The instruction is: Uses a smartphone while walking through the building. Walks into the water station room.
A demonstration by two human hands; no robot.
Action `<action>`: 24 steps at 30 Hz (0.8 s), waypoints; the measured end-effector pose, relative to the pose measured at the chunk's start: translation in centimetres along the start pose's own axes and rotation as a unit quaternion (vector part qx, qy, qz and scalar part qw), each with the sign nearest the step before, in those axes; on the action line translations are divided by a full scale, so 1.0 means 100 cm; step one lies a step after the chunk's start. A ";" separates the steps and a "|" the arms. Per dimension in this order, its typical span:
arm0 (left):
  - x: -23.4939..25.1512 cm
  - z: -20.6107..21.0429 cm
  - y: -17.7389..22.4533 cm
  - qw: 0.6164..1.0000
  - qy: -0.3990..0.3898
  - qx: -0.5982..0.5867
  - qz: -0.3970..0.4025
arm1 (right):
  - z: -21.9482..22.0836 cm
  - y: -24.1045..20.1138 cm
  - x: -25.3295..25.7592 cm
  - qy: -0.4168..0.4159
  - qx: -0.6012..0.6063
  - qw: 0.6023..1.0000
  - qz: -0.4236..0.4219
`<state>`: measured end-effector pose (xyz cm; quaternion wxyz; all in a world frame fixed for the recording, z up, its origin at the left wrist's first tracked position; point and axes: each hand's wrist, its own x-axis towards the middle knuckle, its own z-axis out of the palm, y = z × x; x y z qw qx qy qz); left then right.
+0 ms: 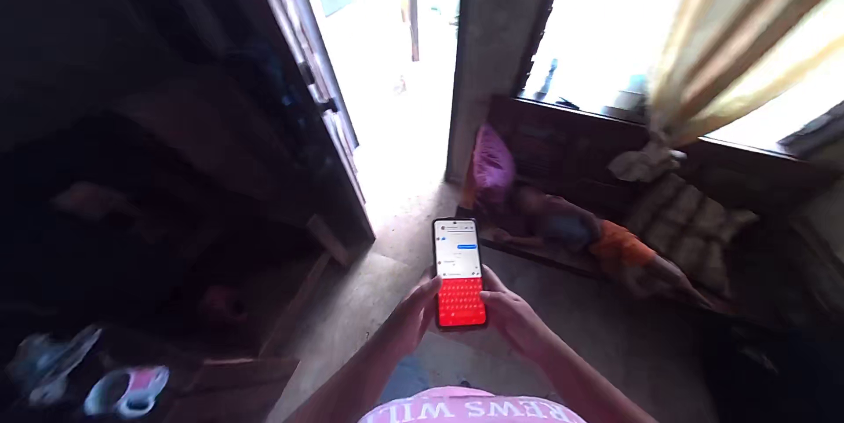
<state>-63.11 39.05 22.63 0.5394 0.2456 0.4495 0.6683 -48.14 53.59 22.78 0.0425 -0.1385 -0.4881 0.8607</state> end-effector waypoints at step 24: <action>0.388 -0.299 0.271 0.997 -0.031 0.044 0.058 | -0.062 -0.187 0.522 -0.011 -0.050 0.996 -0.068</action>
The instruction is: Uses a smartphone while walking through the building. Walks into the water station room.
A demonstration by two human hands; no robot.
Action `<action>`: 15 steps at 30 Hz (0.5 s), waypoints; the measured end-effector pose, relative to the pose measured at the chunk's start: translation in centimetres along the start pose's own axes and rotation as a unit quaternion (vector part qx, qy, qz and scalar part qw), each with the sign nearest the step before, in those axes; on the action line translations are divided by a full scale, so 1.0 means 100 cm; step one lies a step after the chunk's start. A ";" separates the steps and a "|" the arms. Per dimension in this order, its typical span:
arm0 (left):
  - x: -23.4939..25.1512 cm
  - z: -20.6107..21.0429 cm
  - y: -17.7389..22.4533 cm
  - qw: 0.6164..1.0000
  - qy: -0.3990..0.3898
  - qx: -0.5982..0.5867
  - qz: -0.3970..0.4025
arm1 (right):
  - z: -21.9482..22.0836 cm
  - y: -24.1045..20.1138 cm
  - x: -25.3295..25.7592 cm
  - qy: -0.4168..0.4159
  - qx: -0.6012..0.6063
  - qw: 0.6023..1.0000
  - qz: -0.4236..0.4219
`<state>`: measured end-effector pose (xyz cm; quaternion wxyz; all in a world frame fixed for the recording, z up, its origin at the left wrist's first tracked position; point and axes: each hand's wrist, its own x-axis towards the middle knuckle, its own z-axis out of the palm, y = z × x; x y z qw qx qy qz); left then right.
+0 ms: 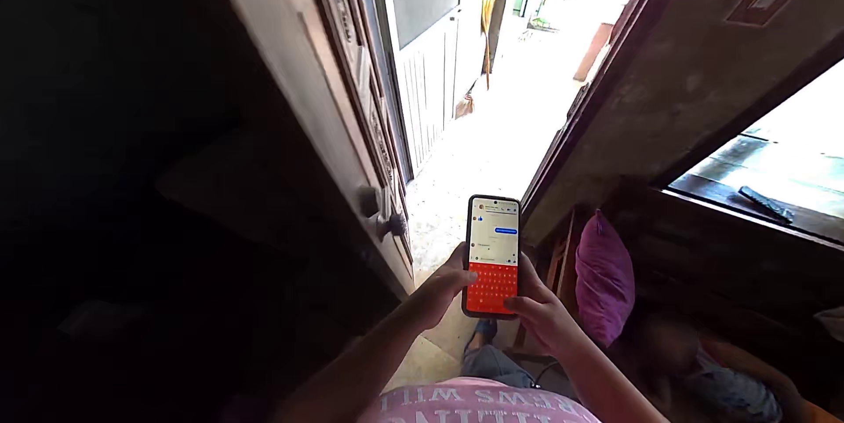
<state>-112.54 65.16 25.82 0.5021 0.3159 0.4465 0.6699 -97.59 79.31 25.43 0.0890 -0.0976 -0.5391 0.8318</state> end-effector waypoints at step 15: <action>0.364 -0.111 0.078 0.988 0.129 -0.012 0.079 | -0.193 -0.139 0.342 -0.033 -0.062 0.997 -0.015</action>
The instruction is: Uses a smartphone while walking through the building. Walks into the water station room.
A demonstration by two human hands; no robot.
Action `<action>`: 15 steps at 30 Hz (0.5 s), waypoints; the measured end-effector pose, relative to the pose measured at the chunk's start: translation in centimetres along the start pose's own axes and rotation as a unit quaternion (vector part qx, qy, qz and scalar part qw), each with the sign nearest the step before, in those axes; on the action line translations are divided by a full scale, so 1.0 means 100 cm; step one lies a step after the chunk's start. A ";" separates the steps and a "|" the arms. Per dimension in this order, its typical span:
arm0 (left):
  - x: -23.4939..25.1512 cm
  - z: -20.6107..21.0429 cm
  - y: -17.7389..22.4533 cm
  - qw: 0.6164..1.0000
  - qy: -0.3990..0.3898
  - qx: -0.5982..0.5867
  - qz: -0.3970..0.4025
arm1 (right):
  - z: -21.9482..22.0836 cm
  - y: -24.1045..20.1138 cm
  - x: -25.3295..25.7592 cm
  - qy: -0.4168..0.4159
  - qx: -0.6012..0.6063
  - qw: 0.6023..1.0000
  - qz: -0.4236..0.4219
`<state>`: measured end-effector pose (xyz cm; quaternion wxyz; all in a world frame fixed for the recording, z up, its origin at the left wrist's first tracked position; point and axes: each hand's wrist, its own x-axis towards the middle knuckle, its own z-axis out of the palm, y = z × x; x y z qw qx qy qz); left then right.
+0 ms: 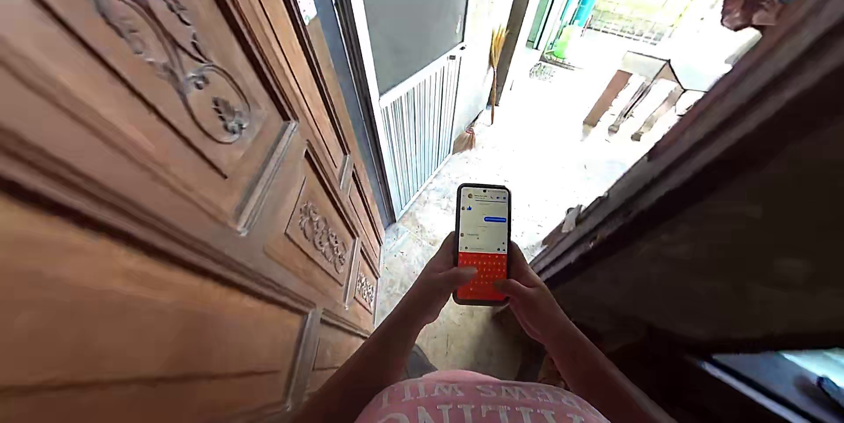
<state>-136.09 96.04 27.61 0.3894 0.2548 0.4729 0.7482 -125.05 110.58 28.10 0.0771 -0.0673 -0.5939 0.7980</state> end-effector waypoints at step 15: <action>0.395 -0.124 0.047 0.983 -0.173 0.053 -0.007 | -0.158 -0.042 0.354 0.131 0.004 0.990 -0.049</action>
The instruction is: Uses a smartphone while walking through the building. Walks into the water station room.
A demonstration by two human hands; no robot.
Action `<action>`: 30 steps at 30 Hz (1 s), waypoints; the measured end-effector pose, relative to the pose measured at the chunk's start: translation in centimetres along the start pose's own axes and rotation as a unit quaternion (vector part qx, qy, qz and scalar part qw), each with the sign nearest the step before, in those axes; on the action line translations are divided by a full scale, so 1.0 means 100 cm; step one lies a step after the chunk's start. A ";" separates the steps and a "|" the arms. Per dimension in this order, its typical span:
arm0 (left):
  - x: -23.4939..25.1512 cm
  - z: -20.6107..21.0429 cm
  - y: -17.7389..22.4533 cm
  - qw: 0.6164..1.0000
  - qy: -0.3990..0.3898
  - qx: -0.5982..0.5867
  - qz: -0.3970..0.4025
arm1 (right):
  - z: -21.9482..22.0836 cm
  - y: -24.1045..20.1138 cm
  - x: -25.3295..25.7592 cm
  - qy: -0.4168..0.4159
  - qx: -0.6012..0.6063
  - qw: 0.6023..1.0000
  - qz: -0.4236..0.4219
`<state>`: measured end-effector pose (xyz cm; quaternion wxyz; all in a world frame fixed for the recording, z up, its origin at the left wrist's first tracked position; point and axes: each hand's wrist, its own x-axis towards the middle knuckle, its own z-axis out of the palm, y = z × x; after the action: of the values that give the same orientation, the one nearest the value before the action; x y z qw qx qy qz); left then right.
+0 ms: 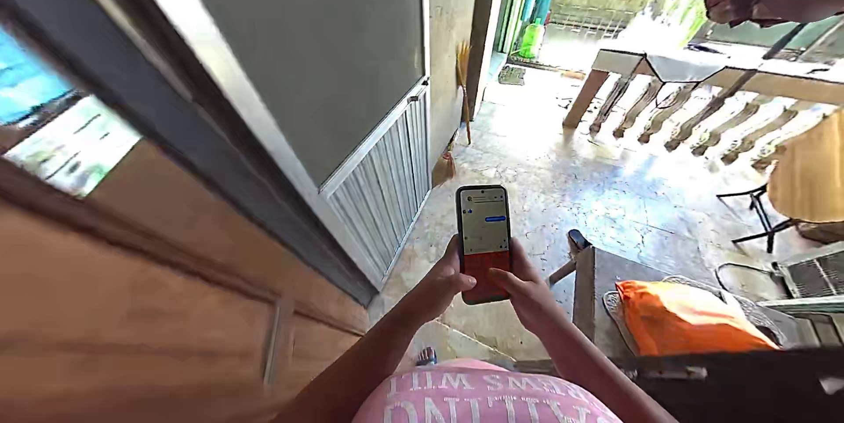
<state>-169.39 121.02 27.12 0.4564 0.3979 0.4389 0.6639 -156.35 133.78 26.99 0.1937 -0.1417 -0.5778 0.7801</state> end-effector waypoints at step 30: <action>0.776 -0.232 -0.083 0.998 -0.038 -0.023 -0.034 | -0.431 -0.076 0.662 0.078 0.035 0.996 -0.006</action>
<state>-209.50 191.68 22.30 0.5039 0.3974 0.4190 0.6424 -194.68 203.09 21.86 0.2481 -0.1920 -0.5339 0.7852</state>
